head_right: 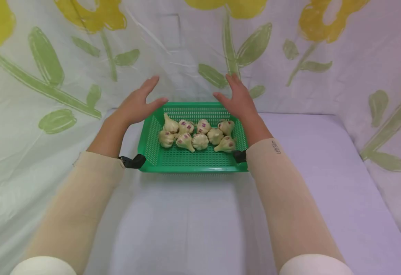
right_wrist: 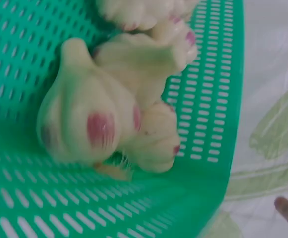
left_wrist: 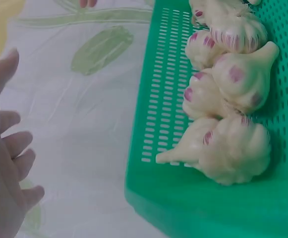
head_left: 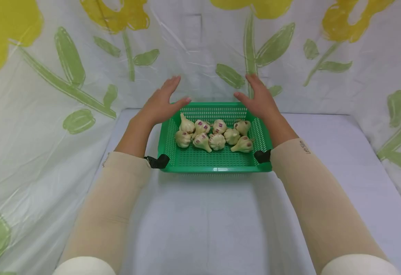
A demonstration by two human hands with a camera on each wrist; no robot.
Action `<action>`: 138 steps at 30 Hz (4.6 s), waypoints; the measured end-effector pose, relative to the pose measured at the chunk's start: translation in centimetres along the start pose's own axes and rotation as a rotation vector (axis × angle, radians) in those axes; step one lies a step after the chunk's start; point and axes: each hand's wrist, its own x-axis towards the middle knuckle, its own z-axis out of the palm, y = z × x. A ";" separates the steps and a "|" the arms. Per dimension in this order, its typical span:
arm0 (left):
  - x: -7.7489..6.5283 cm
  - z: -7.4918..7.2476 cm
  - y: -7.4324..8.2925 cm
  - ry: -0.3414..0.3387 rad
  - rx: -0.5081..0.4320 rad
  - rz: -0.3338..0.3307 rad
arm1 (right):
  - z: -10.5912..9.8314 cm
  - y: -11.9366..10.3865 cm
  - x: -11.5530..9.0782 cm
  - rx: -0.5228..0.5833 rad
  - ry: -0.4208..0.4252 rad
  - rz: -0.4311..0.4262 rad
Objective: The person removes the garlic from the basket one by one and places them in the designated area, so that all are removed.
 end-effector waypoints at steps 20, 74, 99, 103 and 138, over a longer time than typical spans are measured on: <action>-9.4 3.5 -7.3 0.059 -0.158 -0.068 | 3.0 -0.4 0.9 0.242 -0.189 -0.053; -11.1 8.4 -10.0 0.137 -0.356 -0.032 | 11.2 -2.2 3.8 0.291 -0.747 -0.129; -11.1 8.5 -10.1 0.142 -0.317 -0.018 | 12.2 -2.9 3.5 0.021 -0.950 -0.257; -11.0 8.5 -10.1 0.144 -0.319 -0.013 | 12.3 -2.9 3.5 0.026 -0.974 -0.228; -11.1 8.4 -10.1 0.155 -0.322 0.022 | 12.4 -2.7 3.2 -0.042 -0.913 -0.177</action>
